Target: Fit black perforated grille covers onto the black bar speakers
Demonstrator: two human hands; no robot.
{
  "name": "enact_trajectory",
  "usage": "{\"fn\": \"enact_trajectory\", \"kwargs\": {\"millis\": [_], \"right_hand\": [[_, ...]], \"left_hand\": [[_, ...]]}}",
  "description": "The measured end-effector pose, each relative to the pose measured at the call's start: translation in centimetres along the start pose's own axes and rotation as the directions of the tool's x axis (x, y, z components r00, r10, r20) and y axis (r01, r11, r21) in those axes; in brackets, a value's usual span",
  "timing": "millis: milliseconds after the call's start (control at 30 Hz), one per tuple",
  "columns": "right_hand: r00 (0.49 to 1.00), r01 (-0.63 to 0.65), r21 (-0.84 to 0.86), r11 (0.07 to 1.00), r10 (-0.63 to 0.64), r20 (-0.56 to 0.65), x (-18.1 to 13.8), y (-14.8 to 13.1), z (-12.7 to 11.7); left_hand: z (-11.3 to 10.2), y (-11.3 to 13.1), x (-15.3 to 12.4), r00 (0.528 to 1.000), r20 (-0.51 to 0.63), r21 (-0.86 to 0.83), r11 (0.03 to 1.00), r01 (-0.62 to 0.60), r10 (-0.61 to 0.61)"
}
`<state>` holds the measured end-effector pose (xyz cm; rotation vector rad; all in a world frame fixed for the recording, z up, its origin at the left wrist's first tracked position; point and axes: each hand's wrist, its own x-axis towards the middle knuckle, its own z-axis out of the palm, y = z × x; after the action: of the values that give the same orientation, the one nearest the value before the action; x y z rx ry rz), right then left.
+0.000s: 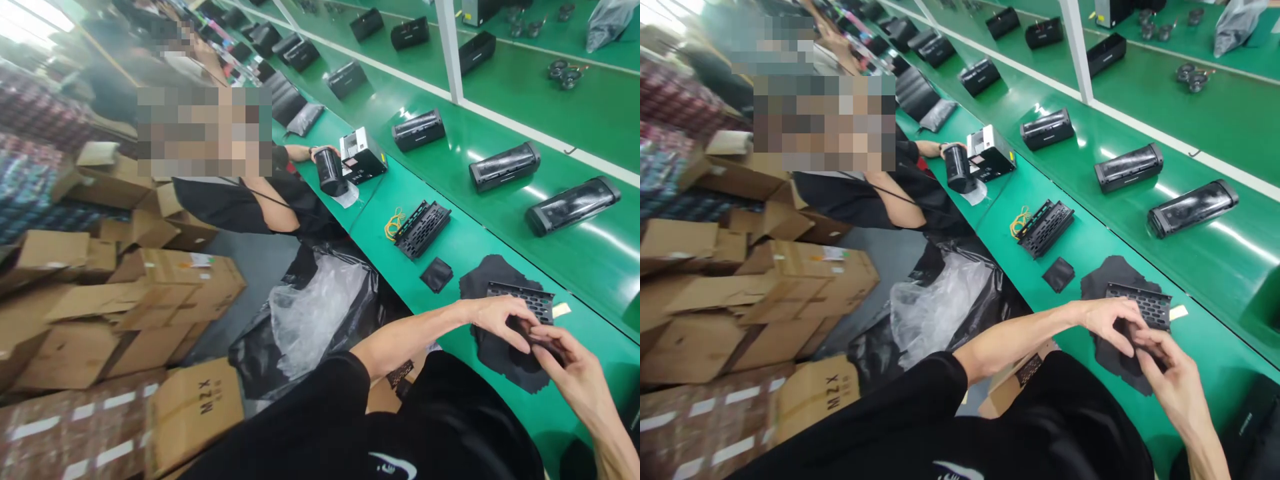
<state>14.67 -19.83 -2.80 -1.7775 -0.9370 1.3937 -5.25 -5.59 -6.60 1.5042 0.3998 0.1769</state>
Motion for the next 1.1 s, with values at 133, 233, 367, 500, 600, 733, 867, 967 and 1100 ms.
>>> {"fn": "enact_trajectory", "kwargs": {"millis": [133, 233, 367, 500, 600, 733, 867, 967, 1100], "right_hand": [[0.981, -0.107, 0.031, 0.994, 0.111, -0.16, 2.0, 1.2, -1.1], [0.973, -0.151, -0.095, 0.984, 0.131, -0.191, 5.0, 3.2, -1.4], [0.962, -0.191, -0.295, 0.936, 0.119, -0.247, 8.6, 5.2, -0.7], [0.949, -0.217, -0.506, 0.835, 0.058, -0.31, 9.5, 6.5, -0.7], [0.951, -0.184, -0.578, 0.795, -0.003, -0.308, 9.5, 7.2, -1.3], [0.957, -0.14, -0.597, 0.79, -0.048, -0.287, 10.6, 7.9, -1.5], [0.962, -0.127, -0.556, 0.821, -0.034, -0.27, 11.7, 7.6, -1.9], [0.963, -0.131, -0.477, 0.869, -0.003, -0.269, 11.0, 6.4, -3.2], [0.967, -0.191, -0.231, 0.954, 0.143, -0.21, 8.6, 4.6, -5.0]], "left_hand": [[-1.2, -1.6, -1.3, 0.976, -0.146, -0.077, 0.985, 0.153, -0.163], [-1.3, -3.0, -1.3, 0.903, -0.352, -0.009, 0.966, 0.26, -0.246], [-0.4, -4.3, 0.3, 0.841, -0.509, 0.333, 0.859, 0.388, -0.182], [0.3, -5.4, 0.8, 0.776, -0.619, 0.554, 0.633, 0.54, -0.121], [0.3, -6.2, 0.1, 0.726, -0.667, 0.536, 0.569, 0.623, -0.167], [0.0, -7.1, -0.7, 0.711, -0.662, 0.5, 0.565, 0.656, -0.24], [-0.4, -7.0, -1.0, 0.71, -0.659, 0.46, 0.612, 0.643, -0.25], [-0.7, -5.8, -1.4, 0.714, -0.664, 0.413, 0.688, 0.597, -0.222], [-1.3, -3.4, -1.7, 0.726, -0.665, 0.27, 0.851, 0.451, -0.174]]}}
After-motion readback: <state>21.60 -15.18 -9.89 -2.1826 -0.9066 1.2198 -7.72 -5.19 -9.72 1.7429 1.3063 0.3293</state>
